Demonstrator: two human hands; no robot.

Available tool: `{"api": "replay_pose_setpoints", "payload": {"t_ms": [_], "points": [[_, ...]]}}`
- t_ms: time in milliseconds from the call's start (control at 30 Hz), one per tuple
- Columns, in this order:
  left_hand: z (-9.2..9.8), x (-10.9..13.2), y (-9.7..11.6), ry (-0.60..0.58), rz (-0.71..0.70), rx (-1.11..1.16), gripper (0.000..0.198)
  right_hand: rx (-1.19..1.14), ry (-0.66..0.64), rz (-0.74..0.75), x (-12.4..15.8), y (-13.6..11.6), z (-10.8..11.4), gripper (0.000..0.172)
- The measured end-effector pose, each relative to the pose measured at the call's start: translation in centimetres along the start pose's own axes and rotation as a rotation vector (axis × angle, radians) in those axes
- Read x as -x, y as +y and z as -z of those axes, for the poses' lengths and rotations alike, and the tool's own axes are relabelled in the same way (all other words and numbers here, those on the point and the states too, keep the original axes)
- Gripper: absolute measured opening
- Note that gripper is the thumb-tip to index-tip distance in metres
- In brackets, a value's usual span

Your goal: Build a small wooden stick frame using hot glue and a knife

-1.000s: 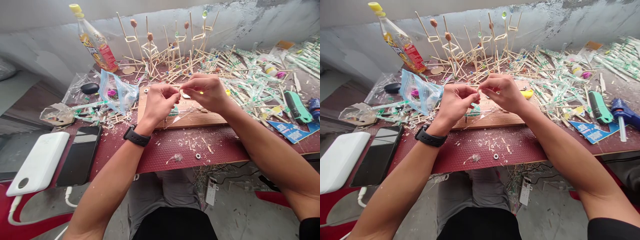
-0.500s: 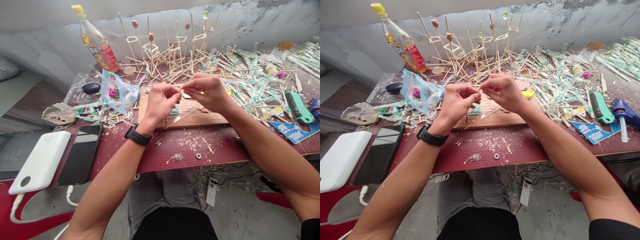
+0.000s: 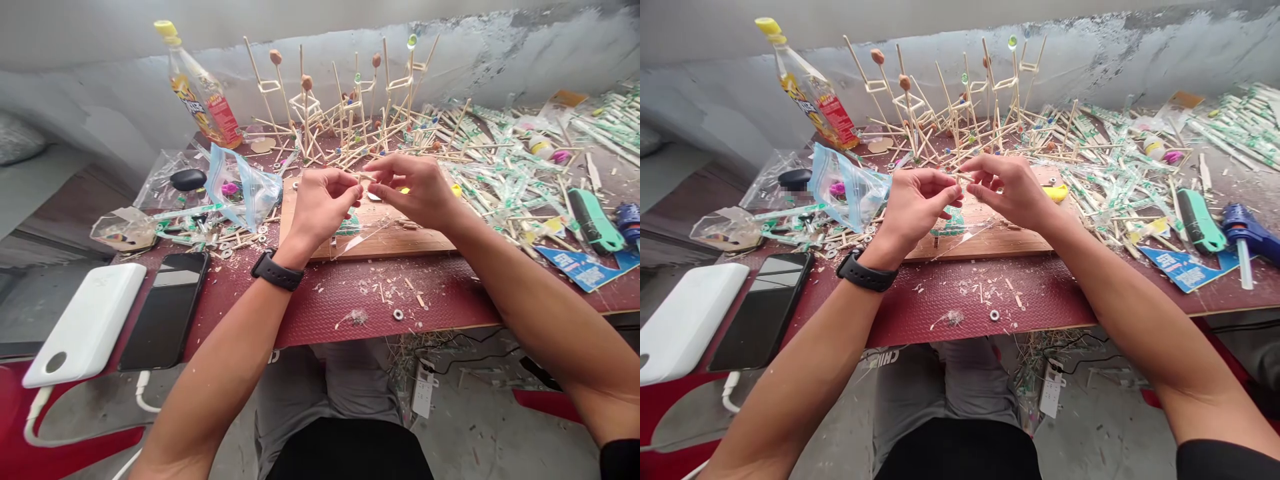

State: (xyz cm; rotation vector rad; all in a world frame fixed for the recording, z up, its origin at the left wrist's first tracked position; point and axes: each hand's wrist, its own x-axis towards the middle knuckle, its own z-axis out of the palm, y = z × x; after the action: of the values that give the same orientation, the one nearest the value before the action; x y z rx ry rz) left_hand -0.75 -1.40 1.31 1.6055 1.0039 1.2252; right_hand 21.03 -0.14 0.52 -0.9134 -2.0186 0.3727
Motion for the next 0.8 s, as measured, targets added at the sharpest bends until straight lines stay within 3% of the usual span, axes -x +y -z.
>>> {"api": "replay_pose_setpoints", "payload": {"t_ms": [433,800], "points": [[-0.11,0.14,-0.13,-0.015,-0.057,-0.11,0.015,0.023,0.001,0.039,-0.1,-0.3,0.22,0.02],[0.16,0.09,-0.09,-0.056,0.025,-0.056,0.004,-0.022,0.011,-0.006,0.03,-0.43,0.23,0.017]]}}
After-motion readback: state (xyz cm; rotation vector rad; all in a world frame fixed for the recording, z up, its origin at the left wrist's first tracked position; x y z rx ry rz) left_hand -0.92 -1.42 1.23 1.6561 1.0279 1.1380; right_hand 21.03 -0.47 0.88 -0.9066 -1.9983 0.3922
